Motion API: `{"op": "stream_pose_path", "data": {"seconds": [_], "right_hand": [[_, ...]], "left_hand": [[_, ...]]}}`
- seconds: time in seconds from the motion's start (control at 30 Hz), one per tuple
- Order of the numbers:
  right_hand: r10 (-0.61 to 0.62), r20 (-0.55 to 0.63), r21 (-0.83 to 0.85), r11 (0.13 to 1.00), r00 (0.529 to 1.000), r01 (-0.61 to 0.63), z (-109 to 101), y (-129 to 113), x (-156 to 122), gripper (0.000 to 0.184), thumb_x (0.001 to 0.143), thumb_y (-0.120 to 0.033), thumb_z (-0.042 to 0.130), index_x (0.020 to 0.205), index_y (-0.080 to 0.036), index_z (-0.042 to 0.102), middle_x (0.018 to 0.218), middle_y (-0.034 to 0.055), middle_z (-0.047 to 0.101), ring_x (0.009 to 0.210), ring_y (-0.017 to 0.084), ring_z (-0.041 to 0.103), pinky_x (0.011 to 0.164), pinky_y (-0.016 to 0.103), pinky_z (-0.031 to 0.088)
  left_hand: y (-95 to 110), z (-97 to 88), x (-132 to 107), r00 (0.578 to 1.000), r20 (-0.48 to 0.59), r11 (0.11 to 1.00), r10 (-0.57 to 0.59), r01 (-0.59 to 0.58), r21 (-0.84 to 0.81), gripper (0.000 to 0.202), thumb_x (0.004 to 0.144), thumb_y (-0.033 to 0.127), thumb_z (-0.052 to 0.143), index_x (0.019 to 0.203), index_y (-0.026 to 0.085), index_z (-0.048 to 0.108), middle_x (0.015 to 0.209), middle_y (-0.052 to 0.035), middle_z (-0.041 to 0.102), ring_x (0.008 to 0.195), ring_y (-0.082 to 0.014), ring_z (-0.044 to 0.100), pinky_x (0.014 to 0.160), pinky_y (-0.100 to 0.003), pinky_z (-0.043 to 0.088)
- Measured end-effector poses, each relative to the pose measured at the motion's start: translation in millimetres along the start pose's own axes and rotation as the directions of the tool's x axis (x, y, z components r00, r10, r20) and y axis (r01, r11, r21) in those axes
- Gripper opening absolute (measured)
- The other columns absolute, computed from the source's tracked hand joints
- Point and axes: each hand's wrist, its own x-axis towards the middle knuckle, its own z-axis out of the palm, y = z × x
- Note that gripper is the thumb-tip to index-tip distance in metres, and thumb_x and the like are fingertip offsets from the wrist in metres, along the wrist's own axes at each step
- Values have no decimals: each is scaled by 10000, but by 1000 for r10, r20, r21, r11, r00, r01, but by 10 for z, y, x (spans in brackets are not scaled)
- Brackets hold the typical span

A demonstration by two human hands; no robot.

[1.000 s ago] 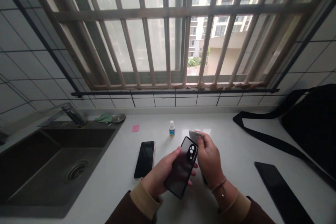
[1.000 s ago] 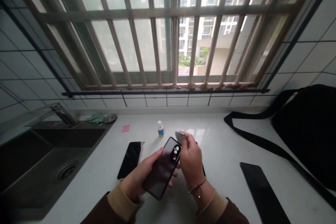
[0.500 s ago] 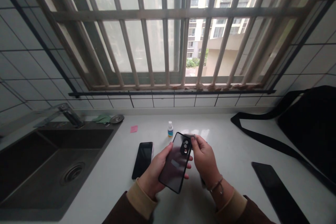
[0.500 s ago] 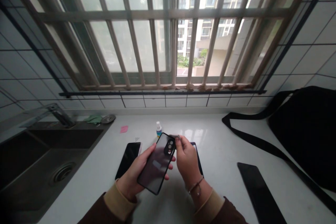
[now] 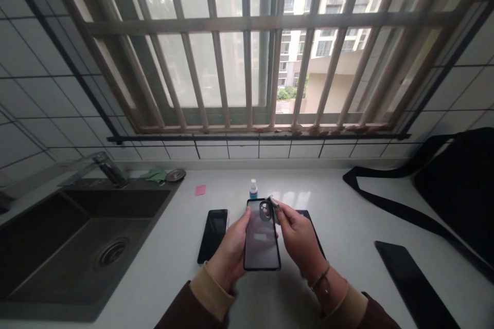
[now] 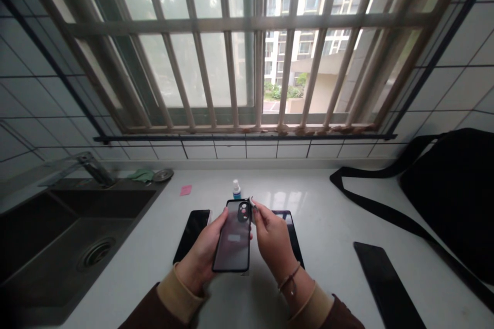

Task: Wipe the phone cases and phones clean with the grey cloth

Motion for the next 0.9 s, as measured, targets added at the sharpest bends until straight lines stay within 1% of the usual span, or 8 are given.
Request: {"op": "stream_pose_path", "data": {"seconds": [0.13,0.27,0.37,0.43,0.53,0.63,0.77,0.9], "right_hand": [[-55,56,-11,998,997,55,26,-45,-32,396,1079,-436,516,1324,-241,758,1293,100,787,1207,305,754,1028,421,612],[-101,169,15,995,980,100,50,-107,-64,384,1083,-390,507,1328,-234,759,1299,95,786,1226,295,745,1072,426,590],[-88,232,64,995,969,75,58,-160,-80,390,1077,-417,523,1312,-229,771,1260,105,800,1183,303,760,1048,443,599],[-61,262,96,995,963,37,65,-185,-88,401,1072,-450,537,1300,-227,780,1237,112,806,1156,311,764,1034,455,601],[-13,322,184,982,947,-49,93,-183,-97,422,1059,-492,561,1285,-216,787,1210,115,810,1124,308,763,1020,458,599],[67,389,323,924,919,-204,141,-128,-108,447,1035,-538,597,1276,-212,785,1173,106,810,1084,297,764,949,431,623],[160,470,445,806,868,-390,202,-78,-130,495,966,-615,670,1204,-199,794,1060,84,808,982,269,766,891,412,627],[264,530,461,709,806,-535,239,-150,-159,542,865,-657,763,1126,-183,797,986,65,789,891,224,745,840,365,606]], "left_hand": [[-58,-58,79,981,-107,986,165,-161,46,360,1033,428,627,1124,99,742,869,-142,797,609,-199,736,621,-321,615],[-53,-116,156,919,-208,943,334,-326,71,393,981,452,701,1136,95,754,939,-157,815,761,-250,789,769,-369,640],[5,-121,167,877,-271,914,397,-403,36,437,971,497,698,1092,84,769,983,-163,817,825,-264,794,850,-389,634],[48,-92,136,886,-259,915,385,-403,-21,468,1005,522,634,1065,80,775,984,-156,812,834,-250,786,855,-372,630],[89,-26,61,931,-195,939,309,-331,-92,524,1041,547,546,1034,78,779,935,-139,797,774,-220,759,783,-335,629],[97,5,21,929,-201,935,310,-337,-114,508,1021,564,575,981,96,769,877,-111,772,722,-205,727,736,-329,621],[87,-41,56,858,-246,864,452,-489,-118,534,988,636,588,981,123,734,867,-89,744,762,-204,705,759,-332,604],[71,-82,48,723,-288,749,628,-662,-31,539,907,696,686,1100,194,678,903,-18,696,821,-173,683,868,-325,580]]}}
